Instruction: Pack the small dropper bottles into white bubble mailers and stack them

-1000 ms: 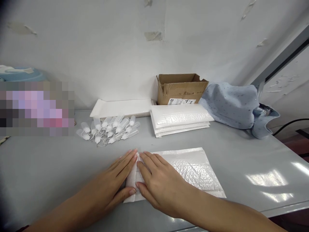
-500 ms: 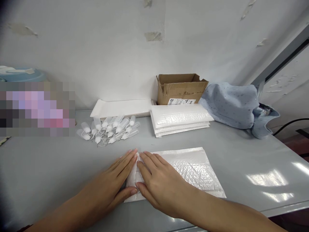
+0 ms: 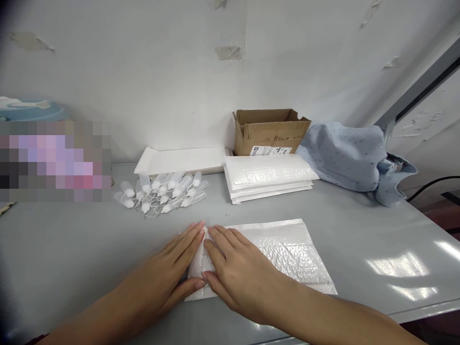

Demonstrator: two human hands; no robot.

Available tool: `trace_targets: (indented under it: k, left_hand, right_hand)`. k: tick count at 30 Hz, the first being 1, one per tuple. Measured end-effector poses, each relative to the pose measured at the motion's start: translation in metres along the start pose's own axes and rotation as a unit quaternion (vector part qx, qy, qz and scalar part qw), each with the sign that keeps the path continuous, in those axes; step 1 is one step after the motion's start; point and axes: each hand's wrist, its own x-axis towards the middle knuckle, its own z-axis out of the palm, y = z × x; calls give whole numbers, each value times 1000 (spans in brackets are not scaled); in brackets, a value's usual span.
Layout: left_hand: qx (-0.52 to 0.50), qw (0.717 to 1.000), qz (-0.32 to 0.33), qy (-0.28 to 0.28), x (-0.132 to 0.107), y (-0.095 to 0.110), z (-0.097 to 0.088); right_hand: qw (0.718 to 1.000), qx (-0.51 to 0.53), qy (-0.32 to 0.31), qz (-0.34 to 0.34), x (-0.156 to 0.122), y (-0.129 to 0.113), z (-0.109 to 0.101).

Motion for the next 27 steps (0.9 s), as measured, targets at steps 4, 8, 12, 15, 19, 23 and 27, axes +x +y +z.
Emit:
trace_targets:
  k: [4,8,12,15,19,23,27]
  left_hand:
    - [8,1000,0,-4,-1,0,1]
    - [12,1000,5,7,0,0,2]
    - [12,999,13,33,-1,-1,4]
    - [19,999,21,39,-1,-1,4]
    - [17,999,18,31,0,0,3]
    - [29,999,16,42,0,0,2]
    - [49,995,32,76,1,1,2]
  right_hand:
    - [1000,-3,-6,-1,0,1,2]
    - [1000,-1,-15,3,0,0,3]
    - [999,12,-37,10,0,1,-2]
    - [995,32,-91,9,-6,6,-10]
    - [987,35,-156,12,-15,16,-19]
    - [990,17,-139,7,-18,19,-21]
    - [997,-37,-73,-12,-14,18,-14]
